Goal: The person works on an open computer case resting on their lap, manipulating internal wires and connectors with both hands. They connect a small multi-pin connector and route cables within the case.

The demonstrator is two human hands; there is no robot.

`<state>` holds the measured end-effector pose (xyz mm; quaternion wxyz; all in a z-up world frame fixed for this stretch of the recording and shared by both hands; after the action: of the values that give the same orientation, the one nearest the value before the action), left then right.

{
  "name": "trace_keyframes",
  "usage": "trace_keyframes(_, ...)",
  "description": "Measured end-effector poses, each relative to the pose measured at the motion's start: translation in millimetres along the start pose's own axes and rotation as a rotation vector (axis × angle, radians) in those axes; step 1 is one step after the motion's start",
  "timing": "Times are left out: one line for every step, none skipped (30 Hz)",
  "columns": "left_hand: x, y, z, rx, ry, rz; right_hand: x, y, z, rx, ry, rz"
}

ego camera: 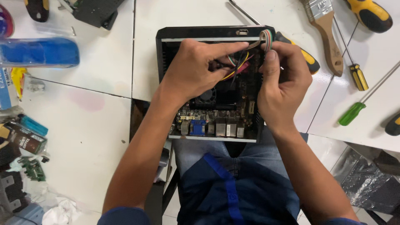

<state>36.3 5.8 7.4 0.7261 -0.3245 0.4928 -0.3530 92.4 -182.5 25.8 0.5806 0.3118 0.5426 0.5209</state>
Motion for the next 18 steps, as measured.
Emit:
trace_keyframes(1, 1, 0, -0.001, -0.003, 0.004, 0, -1, 0, -0.002, 0.003, 0.004)
trace_keyframes(2, 2, 0, 0.013, 0.003, 0.003, 0, -1, 0, 0.011, -0.005, 0.023)
trace_keyframes(3, 2, 0, 0.028, 0.009, 0.002, 0, -2, -1, 0.024, -0.015, 0.042)
trace_keyframes(2, 3, 0, 0.028, 0.008, 0.006, 2, -4, -2, 0.023, -0.013, 0.046)
trace_keyframes(3, 4, 1, 0.027, 0.014, -0.004, 2, -5, -3, 0.029, -0.024, 0.062)
trace_keyframes(4, 5, 2, 0.026, 0.021, -0.013, 1, -6, -5, 0.034, -0.035, 0.077)
trace_keyframes(5, 5, 4, 0.027, 0.021, -0.013, 1, -6, -5, 0.034, -0.035, 0.078)
trace_keyframes(5, 4, 6, 0.020, 0.025, -0.025, 1, -5, -5, 0.032, -0.030, 0.077)
trace_keyframes(5, 4, 8, 0.012, 0.028, -0.035, 2, -4, -5, 0.030, -0.023, 0.077)
trace_keyframes(5, 6, 7, 0.013, 0.027, -0.033, 2, -4, -5, 0.029, -0.023, 0.079)
trace_keyframes(6, 7, 8, 0.023, 0.029, -0.038, 2, -4, -5, 0.028, -0.023, 0.069)
trace_keyframes(7, 8, 8, 0.033, 0.031, -0.043, 2, -4, -5, 0.028, -0.024, 0.060)
trace_keyframes(7, 9, 8, 0.035, 0.029, -0.042, 2, -5, -5, 0.026, -0.024, 0.060)
trace_keyframes(8, 10, 8, 0.021, 0.042, -0.031, 2, -7, -4, 0.022, -0.025, 0.067)
trace_keyframes(10, 11, 7, 0.005, 0.057, -0.023, 2, -8, -5, 0.022, -0.028, 0.070)
trace_keyframes(10, 12, 7, 0.006, 0.058, -0.025, 2, -8, -5, 0.022, -0.029, 0.069)
trace_keyframes(10, 11, 7, 0.032, 0.057, -0.016, 2, -8, -5, 0.029, -0.027, 0.070)
trace_keyframes(11, 11, 7, 0.059, 0.057, -0.007, 2, -7, -5, 0.036, -0.025, 0.071)
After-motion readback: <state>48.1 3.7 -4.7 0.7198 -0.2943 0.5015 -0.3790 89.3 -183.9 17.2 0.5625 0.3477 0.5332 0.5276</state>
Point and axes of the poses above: each hand's wrist, its own z-axis towards the middle knuckle, its own x-axis out of the palm, y = z × x, the point moved 3 cm from there along z, towards the middle knuckle, and after that the axes turned 9 degrees about -y, right-handed, at the moved point
